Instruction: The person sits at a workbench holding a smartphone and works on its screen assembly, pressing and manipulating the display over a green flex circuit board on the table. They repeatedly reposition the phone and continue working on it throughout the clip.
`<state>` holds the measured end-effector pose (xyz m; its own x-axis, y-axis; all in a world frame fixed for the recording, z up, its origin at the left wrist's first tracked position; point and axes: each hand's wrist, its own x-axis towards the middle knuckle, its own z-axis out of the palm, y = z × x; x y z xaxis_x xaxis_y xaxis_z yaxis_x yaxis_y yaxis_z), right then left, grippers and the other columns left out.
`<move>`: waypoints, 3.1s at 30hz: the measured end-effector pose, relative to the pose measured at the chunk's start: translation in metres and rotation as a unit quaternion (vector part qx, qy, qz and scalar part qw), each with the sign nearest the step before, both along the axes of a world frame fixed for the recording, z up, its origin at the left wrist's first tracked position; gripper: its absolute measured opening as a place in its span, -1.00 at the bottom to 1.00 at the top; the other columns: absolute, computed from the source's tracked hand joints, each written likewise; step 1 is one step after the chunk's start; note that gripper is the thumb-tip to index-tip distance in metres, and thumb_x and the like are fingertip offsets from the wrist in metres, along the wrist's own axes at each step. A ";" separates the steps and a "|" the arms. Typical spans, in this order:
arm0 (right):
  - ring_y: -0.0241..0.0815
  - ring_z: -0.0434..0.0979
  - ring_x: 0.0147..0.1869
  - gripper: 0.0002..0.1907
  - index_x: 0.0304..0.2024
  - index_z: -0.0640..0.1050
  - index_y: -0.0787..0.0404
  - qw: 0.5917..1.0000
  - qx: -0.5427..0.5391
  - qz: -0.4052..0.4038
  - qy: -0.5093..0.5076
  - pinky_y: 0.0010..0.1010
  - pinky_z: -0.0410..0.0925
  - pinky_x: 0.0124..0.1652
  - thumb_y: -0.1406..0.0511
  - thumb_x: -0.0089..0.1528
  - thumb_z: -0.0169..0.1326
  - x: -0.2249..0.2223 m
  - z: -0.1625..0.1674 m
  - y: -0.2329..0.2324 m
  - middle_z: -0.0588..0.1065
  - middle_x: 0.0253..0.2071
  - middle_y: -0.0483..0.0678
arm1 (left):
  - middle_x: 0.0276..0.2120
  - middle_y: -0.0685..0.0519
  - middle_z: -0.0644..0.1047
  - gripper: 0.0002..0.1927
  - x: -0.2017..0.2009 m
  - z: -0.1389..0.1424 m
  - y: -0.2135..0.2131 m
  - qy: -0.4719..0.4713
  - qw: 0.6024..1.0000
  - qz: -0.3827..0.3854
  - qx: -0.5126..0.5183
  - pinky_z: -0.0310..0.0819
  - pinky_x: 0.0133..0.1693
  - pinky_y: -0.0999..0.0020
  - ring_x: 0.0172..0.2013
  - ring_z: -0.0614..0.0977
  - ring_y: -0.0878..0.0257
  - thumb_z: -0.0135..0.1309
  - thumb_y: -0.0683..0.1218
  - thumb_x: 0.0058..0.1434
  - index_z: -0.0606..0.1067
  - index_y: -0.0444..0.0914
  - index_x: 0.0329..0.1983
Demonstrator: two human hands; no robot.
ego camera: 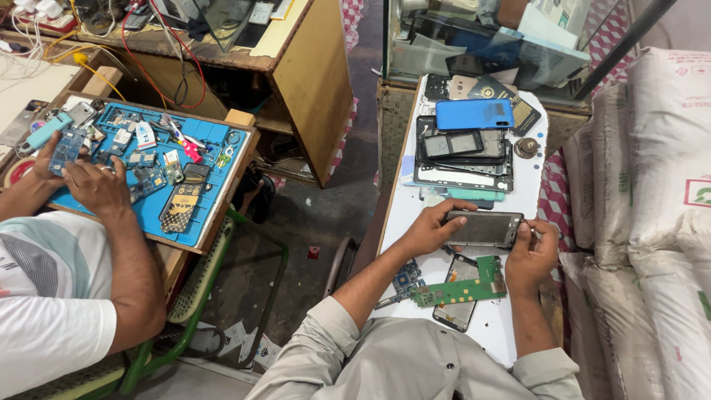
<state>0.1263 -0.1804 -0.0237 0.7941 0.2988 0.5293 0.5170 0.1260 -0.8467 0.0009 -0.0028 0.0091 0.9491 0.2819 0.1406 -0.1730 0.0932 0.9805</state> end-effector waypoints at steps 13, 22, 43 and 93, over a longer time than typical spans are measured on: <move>-0.39 0.49 -0.11 -0.87 0.00 0.43 0.33 0.998 -0.032 -0.019 0.060 -0.57 0.37 -0.09 0.36 0.49 0.04 0.004 -0.011 -0.002 0.50 -0.15 -0.10 | -0.11 -0.02 0.60 -0.61 -0.002 0.002 0.000 0.020 0.998 0.019 0.061 0.65 -0.30 0.41 -0.31 0.60 0.36 -0.01 -0.08 0.44 0.39 -0.21 0.31; -0.39 0.44 -0.05 -0.94 0.00 0.40 0.34 0.997 0.022 -0.039 0.065 -0.59 0.34 0.01 0.44 0.52 0.00 0.008 -0.007 -0.003 0.48 -0.11 -0.10 | -0.24 0.04 0.59 -0.59 0.000 -0.013 0.001 -0.006 0.997 0.023 0.067 0.43 -0.23 0.49 -0.30 0.51 0.44 0.04 -0.06 0.44 0.39 -0.21 0.32; -0.38 0.46 -0.04 -0.91 0.02 0.38 0.34 0.990 0.088 -0.032 0.109 -0.56 0.38 0.03 0.42 0.52 0.01 0.005 0.001 0.000 0.48 -0.09 -0.07 | 0.40 -0.07 0.34 -0.36 -0.008 0.028 -0.004 -0.059 0.989 0.061 0.124 0.51 0.19 0.09 0.30 0.46 0.06 0.12 0.07 0.35 0.26 -0.17 0.44; -0.41 0.42 -0.05 -0.92 0.05 0.38 0.34 0.989 0.096 -0.022 0.113 -0.60 0.35 0.01 0.47 0.52 -0.02 0.012 -0.013 -0.005 0.46 -0.07 -0.10 | 0.29 -0.27 0.38 -0.64 -0.129 0.131 -0.106 -0.379 0.868 -0.312 0.083 0.51 0.07 0.16 0.08 0.62 -0.08 -0.04 0.04 0.49 0.43 -0.39 0.01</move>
<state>0.1381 -0.1854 -0.0370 0.9084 0.1727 0.3809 0.3261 0.2778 -0.9036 -0.1283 -0.1091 0.1398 0.5276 -0.3362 0.7801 -0.7401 0.2688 0.6165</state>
